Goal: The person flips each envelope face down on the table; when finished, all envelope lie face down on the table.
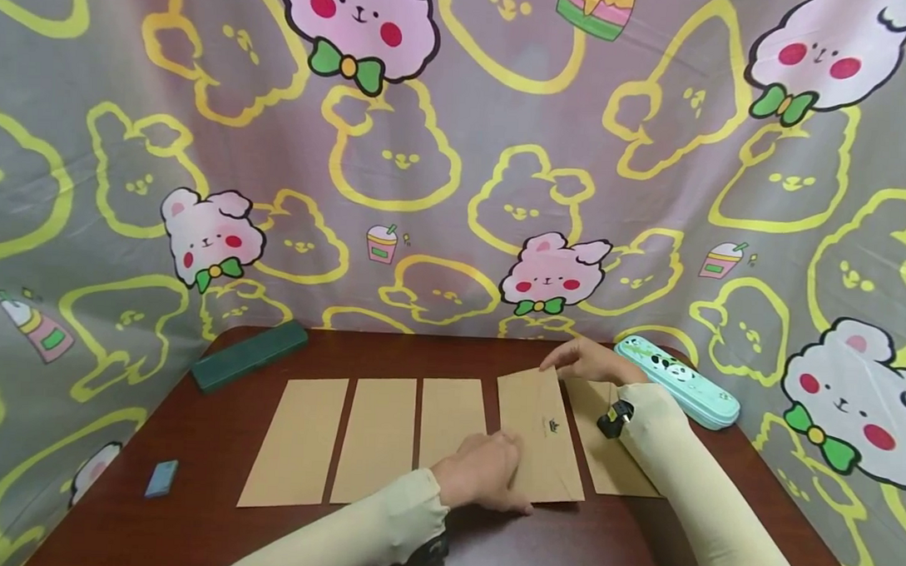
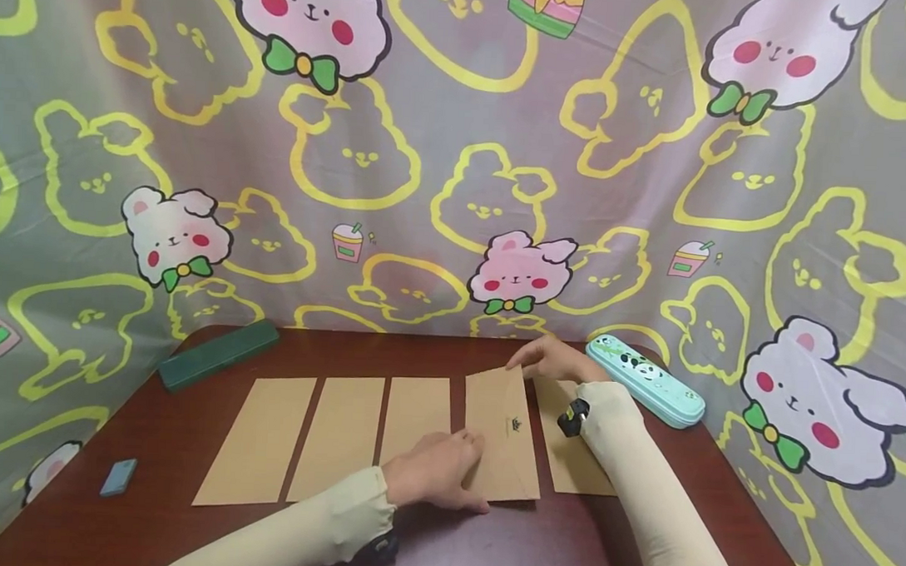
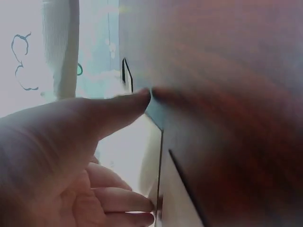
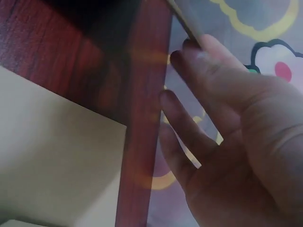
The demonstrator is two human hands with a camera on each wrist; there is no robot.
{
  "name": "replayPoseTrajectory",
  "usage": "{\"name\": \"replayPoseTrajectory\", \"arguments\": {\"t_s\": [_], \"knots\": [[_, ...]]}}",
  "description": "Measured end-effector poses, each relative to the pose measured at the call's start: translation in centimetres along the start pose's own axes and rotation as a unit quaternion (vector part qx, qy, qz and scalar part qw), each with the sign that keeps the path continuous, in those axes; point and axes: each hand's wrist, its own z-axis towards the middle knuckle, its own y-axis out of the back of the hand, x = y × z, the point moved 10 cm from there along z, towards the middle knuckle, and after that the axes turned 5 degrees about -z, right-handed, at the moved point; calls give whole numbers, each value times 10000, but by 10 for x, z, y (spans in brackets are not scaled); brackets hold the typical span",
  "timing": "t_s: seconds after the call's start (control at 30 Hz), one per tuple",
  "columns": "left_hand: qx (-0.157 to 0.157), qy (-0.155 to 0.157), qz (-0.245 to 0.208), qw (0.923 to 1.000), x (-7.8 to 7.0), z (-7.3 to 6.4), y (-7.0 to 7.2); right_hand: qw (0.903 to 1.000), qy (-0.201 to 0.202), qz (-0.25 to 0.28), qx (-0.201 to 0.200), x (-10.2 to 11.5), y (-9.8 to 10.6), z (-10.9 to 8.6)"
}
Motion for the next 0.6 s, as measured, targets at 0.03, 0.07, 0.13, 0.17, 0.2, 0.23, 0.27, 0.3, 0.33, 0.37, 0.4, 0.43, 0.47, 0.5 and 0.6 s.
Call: {"name": "replayPoseTrajectory", "arguments": {"t_s": [0.03, 0.07, 0.13, 0.17, 0.2, 0.23, 0.27, 0.3, 0.33, 0.37, 0.4, 0.43, 0.47, 0.5, 0.6], "knots": [[-2, -22, -19, 10000, -1, -1, 0, 9999, -13, 102, 29, 0, 0, 0], [-7, -52, -30, 10000, -2, -3, 1, 9997, -2, 243, 85, 1, 0, 0], [19, -72, -111, 9999, -4, -5, 1, 9984, -19, 537, 169, 3, 0, 0], [41, -57, -187, 9998, -4, -6, 1, 9975, -34, 668, 206, 5, -1, 1], [62, -23, -313, 9995, -3, -7, 1, 9967, -74, 782, 220, 6, -1, 1], [91, 12, -433, 9990, -2, -7, 0, 9957, -109, 887, 239, 8, -1, 2], [106, 35, -544, 9985, -2, -7, 0, 9947, -121, 986, 262, 11, -2, 3], [113, 69, -642, 9979, -1, -7, -1, 9940, -120, 1052, 269, 14, -3, 4], [102, 92, -733, 9972, 0, -7, -1, 9935, -96, 1100, 277, 16, -3, 5], [90, 89, -804, 9967, 0, -7, -1, 9925, -53, 1187, 287, 19, -4, 6], [81, 80, -871, 9961, 0, -7, 0, 9913, -23, 1286, 298, 22, -4, 8], [89, 65, -922, 9957, -1, -7, 0, 9896, 14, 1403, 321, 25, -5, 9], [89, 51, -972, 9952, -1, -6, -1, 9876, 39, 1538, 328, 28, -6, 10], [101, 49, -1010, 9948, -1, -6, -1, 9855, 30, 1665, 316, 29, -7, 11], [164, 50, -1134, 9934, -1, -7, -2, 9827, -46, 1835, 255, 31, -9, 14]]}}
